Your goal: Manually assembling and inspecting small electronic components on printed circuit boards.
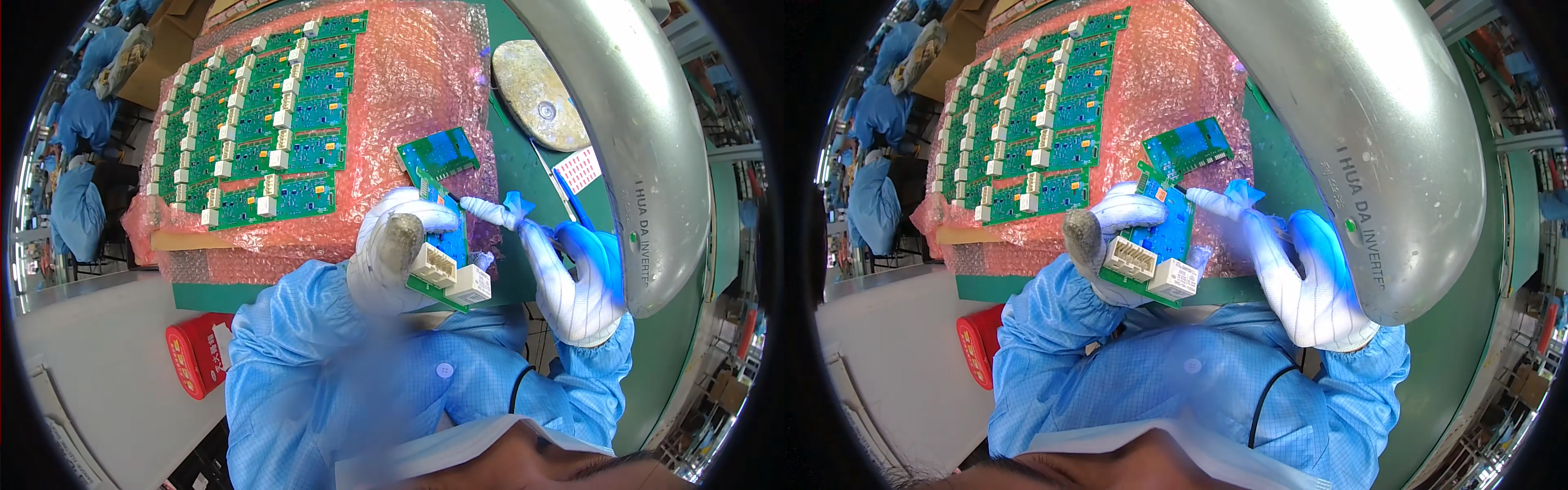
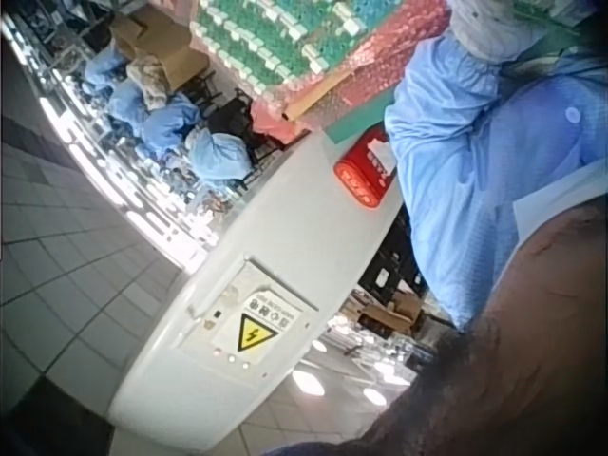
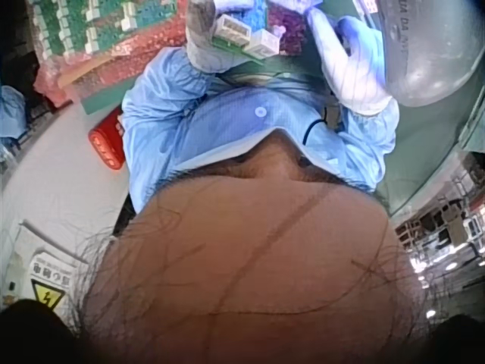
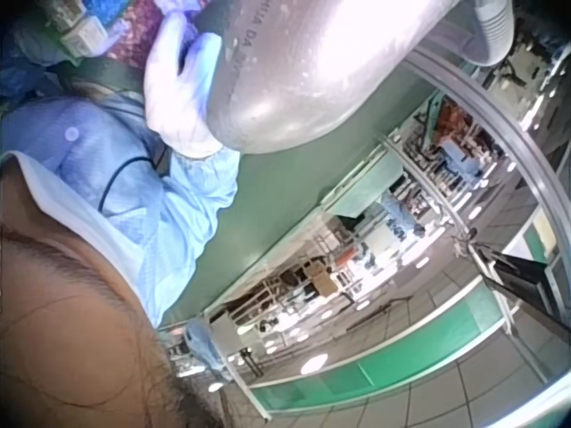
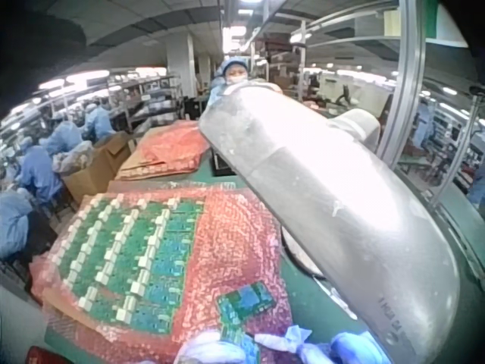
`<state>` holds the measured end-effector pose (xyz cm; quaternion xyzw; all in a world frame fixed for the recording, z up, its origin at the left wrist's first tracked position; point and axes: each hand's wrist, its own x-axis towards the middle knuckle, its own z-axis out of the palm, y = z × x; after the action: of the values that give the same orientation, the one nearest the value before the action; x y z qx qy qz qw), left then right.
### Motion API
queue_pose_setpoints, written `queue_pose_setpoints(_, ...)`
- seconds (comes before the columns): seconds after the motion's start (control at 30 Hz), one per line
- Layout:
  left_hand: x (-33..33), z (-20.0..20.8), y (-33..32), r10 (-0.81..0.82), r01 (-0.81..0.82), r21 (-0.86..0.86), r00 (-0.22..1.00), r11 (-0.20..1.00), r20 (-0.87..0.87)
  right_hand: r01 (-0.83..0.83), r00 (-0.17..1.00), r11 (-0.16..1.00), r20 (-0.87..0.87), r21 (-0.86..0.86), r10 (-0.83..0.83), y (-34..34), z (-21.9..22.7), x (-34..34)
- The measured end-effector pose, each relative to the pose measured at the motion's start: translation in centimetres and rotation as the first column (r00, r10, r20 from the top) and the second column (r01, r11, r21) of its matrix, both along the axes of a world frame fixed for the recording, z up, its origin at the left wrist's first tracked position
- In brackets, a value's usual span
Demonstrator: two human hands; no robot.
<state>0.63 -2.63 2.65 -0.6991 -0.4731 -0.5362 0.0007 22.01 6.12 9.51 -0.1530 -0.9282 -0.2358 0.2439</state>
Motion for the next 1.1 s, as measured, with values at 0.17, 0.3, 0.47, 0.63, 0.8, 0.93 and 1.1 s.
queue_pose_setpoints(0.17, -0.1, -0.3, 0.1, -0.042, 0.042, 0.004, 0.993, 0.999, 0.107, -0.003, 0.99, 1.0, 0.144, 0.03, -0.001, -0.4, 2.1, -1.4)
queue_pose_setpoints(0.3, 0.1, -0.6, 0.4, -0.079, 0.078, 0.058, 0.997, 0.995, 0.017, 0.075, 0.995, 0.995, 0.077, -0.063, -0.07, -1.1, 1.5, -1.0)
queue_pose_setpoints(0.47, -0.1, -0.6, 0.3, -0.077, 0.078, 0.068, 0.997, 0.995, -0.011, 0.092, 0.994, 0.996, 0.057, 0.018, -0.093, -1.1, 1.3, -0.8)
queue_pose_setpoints(0.63, 0.0, -0.7, 0.2, -0.054, 0.054, 0.054, 0.998, 0.997, -0.012, 0.088, 0.993, 0.996, 0.083, -0.023, -0.086, -1.3, 1.8, -1.0)
queue_pose_setpoints(0.8, 0.1, -1.0, 0.3, -0.079, 0.078, 0.056, 0.997, 0.995, 0.012, 0.067, 0.996, 0.998, 0.056, 0.02, -0.068, -1.0, 1.5, -1.3)
queue_pose_setpoints(0.93, 0.1, -1.1, 0.6, -0.116, 0.115, 0.068, 0.993, 0.991, 0.003, -0.023, 0.999, 0.992, 0.049, 0.127, 0.017, -0.4, 1.7, -2.1)
queue_pose_setpoints(1.1, -0.1, -0.2, 0.4, -0.031, 0.029, -0.017, 0.998, 0.999, -0.062, 0.121, 0.986, 0.985, 0.104, 0.122, -0.134, 0.0, 1.7, -1.2)
